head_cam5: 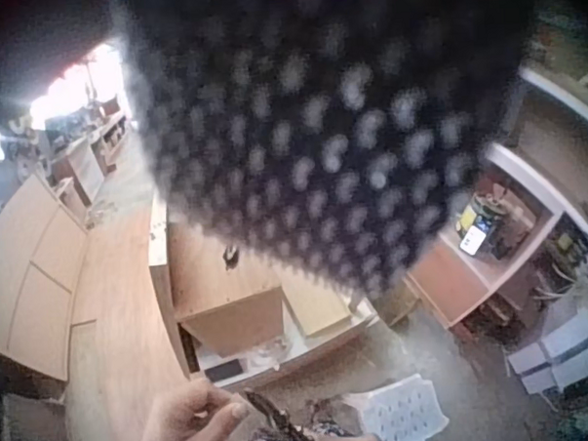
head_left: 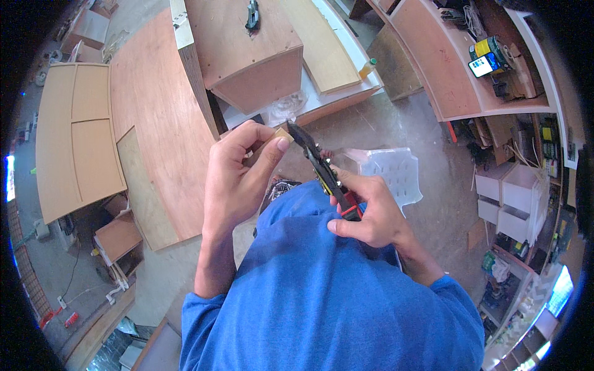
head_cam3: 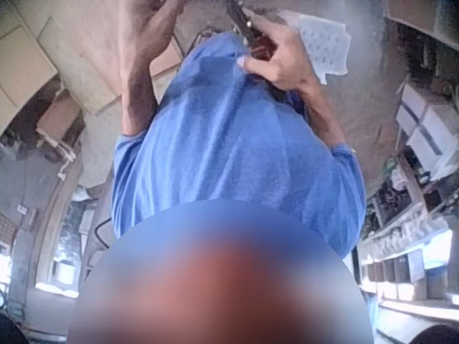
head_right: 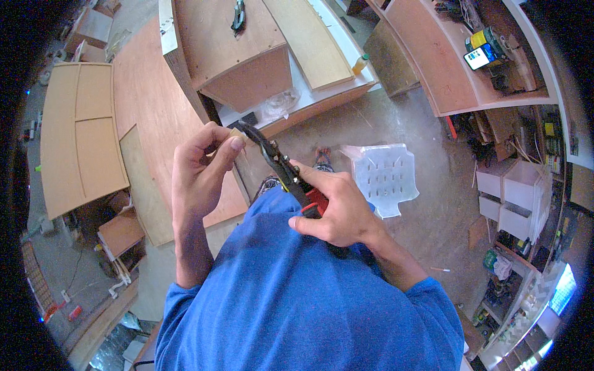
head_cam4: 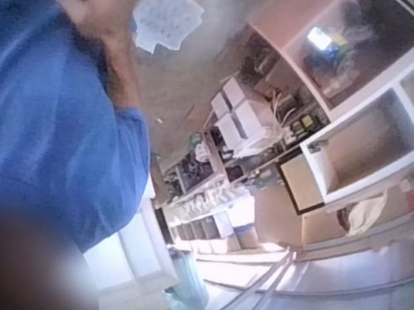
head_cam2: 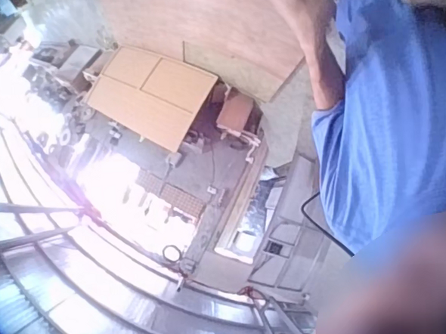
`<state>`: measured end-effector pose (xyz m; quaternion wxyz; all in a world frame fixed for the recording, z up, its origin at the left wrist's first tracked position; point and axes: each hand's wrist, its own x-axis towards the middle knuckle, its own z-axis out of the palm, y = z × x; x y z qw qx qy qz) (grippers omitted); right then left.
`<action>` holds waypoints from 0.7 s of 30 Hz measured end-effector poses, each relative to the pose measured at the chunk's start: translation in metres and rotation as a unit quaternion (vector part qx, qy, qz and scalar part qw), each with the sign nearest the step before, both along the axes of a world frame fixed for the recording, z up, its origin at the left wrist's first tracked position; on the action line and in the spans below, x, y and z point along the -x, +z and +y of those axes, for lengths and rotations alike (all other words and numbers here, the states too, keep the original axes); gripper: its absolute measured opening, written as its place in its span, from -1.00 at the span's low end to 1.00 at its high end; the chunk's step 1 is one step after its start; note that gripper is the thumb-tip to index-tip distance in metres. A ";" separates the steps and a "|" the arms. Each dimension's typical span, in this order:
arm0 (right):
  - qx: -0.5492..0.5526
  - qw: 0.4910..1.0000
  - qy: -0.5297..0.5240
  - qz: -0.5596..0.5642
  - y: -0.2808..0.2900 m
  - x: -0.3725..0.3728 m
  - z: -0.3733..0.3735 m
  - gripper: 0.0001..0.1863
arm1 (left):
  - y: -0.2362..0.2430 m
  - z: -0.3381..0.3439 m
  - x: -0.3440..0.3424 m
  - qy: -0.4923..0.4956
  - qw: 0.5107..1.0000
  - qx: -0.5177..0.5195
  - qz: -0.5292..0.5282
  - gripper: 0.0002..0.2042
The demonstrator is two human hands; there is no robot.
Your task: The person applies thin wooden edge banding to the edges of a large curved plywood panel. They measure, cut, and press the banding into place, using pliers to trim excess and a clamp to hold sections while working.
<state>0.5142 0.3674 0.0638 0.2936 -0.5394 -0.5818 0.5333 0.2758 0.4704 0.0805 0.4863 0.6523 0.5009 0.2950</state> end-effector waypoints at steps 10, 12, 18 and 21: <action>0.004 0.999 0.048 -0.020 0.011 -0.001 0.002 -0.03 | 0.011 -0.004 -0.002 0.004 0.999 -0.047 0.019 -0.79; -0.015 0.998 0.047 -0.034 0.010 -0.001 0.000 -0.04 | 0.012 -0.004 -0.001 -0.003 0.997 -0.066 0.031 -0.80; -0.084 0.995 0.025 -0.048 -0.002 0.005 -0.006 -0.04 | 0.012 -0.005 0.000 -0.016 0.994 -0.098 0.043 -0.82; -0.127 0.989 0.029 -0.063 -0.005 0.003 -0.006 -0.03 | 0.012 -0.006 0.001 -0.021 0.994 -0.096 0.041 -0.81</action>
